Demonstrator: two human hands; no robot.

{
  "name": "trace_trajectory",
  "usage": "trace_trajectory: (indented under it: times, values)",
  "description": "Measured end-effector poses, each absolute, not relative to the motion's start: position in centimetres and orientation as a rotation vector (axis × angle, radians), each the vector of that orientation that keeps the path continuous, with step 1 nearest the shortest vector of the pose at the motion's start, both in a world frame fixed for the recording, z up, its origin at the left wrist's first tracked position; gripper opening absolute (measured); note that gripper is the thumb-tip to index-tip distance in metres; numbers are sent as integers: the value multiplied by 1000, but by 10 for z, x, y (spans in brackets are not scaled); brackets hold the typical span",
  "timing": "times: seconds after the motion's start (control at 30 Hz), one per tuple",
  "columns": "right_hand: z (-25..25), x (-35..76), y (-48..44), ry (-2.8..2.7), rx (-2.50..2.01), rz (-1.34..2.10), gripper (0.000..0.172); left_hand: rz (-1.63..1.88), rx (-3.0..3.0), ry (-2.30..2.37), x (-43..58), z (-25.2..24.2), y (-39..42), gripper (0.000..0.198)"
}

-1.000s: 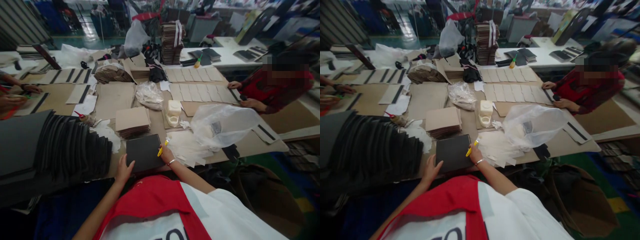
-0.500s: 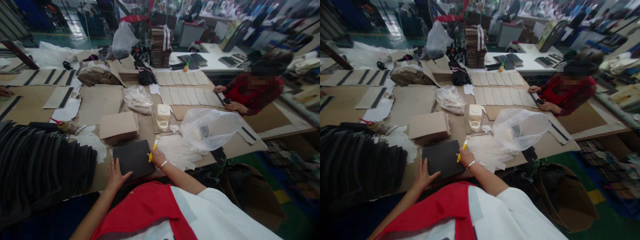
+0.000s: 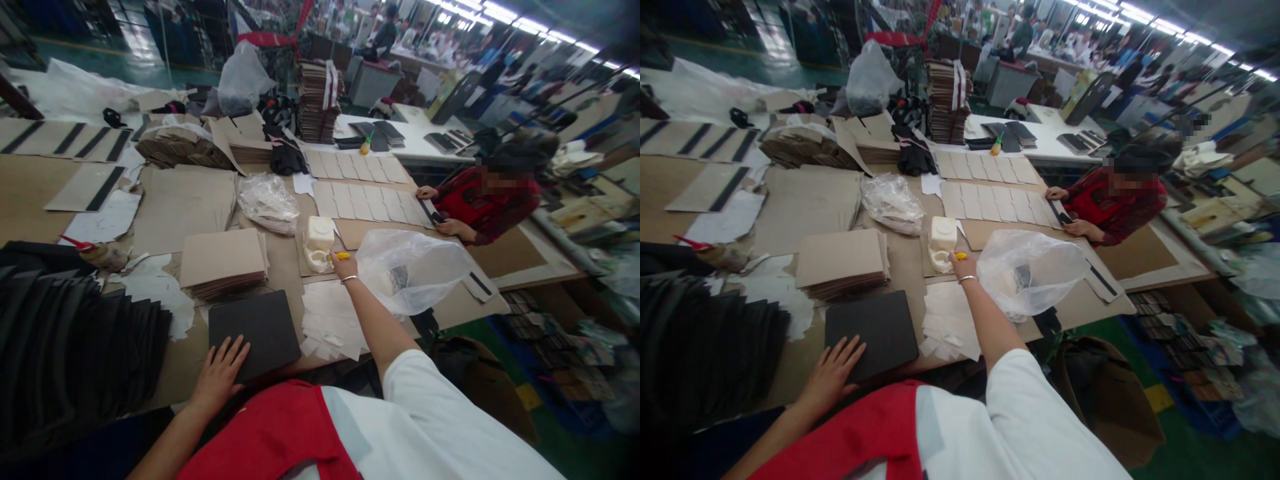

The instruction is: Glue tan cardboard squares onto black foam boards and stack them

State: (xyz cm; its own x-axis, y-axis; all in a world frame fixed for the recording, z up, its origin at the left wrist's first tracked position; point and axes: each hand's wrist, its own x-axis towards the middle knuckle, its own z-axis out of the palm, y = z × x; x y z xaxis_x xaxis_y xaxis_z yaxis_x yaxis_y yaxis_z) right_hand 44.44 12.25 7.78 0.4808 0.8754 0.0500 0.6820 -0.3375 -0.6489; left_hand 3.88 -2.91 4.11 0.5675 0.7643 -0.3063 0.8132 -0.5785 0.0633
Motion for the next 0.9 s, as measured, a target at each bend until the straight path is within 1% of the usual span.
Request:
trace_trajectory:
  times: [0.1, 0.17, 0.23, 0.3, 0.4, 0.47, 0.57, 0.67, 0.9]
  values:
    - [73, 444, 123, -1376, -2180, 309, 35, -368, 2602, 1351, 40, 39, -33, 74]
    - [72, 444, 119, -1580, -2184, 283, 27, -377, 2600, 1380, 41, 38, -35, 75]
    - [73, 444, 114, -1762, -2148, 303, 22, -387, 2585, 1418, 41, 36, -37, 75]
    - [74, 446, 109, -1776, -2129, 294, 23, -393, 2551, 1465, 41, 35, -39, 74]
    - [74, 446, 103, -1609, -2151, 264, 24, -390, 2510, 1500, 40, 33, -39, 76]
    - [71, 445, 102, -1512, -2178, 318, 25, -377, 2505, 1488, 39, 31, -39, 78]
    - [65, 444, 108, -1334, -2242, 452, 32, -337, 2501, 1472, 38, 29, -39, 76]
    - [61, 447, 122, -1246, -2282, 515, 38, -256, 2508, 1483, 36, 27, -40, 74]
    - [64, 449, 148, -1384, -2322, 472, 33, -48, 2512, 1555, 31, 25, -45, 72]
